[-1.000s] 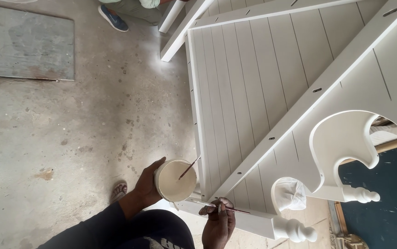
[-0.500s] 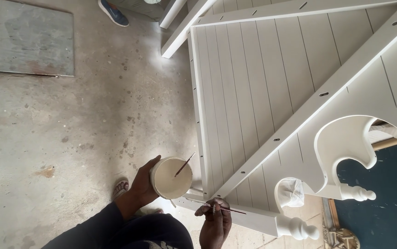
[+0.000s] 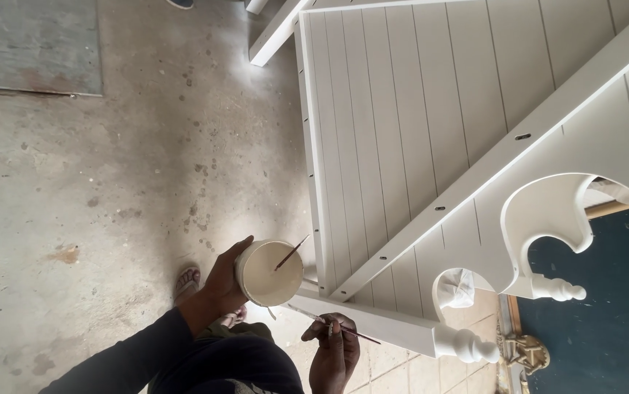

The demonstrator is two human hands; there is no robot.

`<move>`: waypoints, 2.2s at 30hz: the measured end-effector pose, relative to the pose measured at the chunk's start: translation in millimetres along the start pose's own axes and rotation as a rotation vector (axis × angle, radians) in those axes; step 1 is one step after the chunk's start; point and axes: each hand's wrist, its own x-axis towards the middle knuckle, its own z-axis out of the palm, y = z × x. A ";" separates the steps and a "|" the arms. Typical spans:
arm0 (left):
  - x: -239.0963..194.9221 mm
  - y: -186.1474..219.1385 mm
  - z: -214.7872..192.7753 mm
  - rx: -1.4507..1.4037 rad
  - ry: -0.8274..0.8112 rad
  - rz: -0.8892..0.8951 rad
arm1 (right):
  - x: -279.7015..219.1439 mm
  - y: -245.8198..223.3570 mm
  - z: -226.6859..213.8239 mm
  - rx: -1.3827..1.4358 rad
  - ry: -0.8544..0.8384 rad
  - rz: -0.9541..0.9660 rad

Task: The person paints white wooden furniture parts, including a headboard with decorative curved cutouts and turned posts, using a brush. They hold a cup of white paint in one hand, dip the brush, and apply paint to edges, holes, and surfaces of the furniture while moving around the workshop.

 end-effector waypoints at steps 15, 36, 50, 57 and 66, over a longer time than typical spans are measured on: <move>15.4 -19.6 14.7 0.072 -0.051 0.023 | 11.5 -11.5 -14.9 0.004 -0.030 -0.028; 83.1 -160.8 83.4 0.074 -0.051 -0.028 | 42.6 -44.3 -155.1 0.016 -0.013 -0.318; 98.6 -213.8 84.7 0.174 -0.052 -0.167 | 21.3 -65.4 -207.4 -0.054 -0.075 -0.359; 107.1 -224.9 83.8 0.245 -0.086 -0.166 | 12.6 -67.2 -218.3 -0.126 -0.010 -0.365; 96.1 -220.9 101.0 0.325 -0.130 -0.228 | 1.8 -57.2 -222.4 -0.129 0.024 -0.353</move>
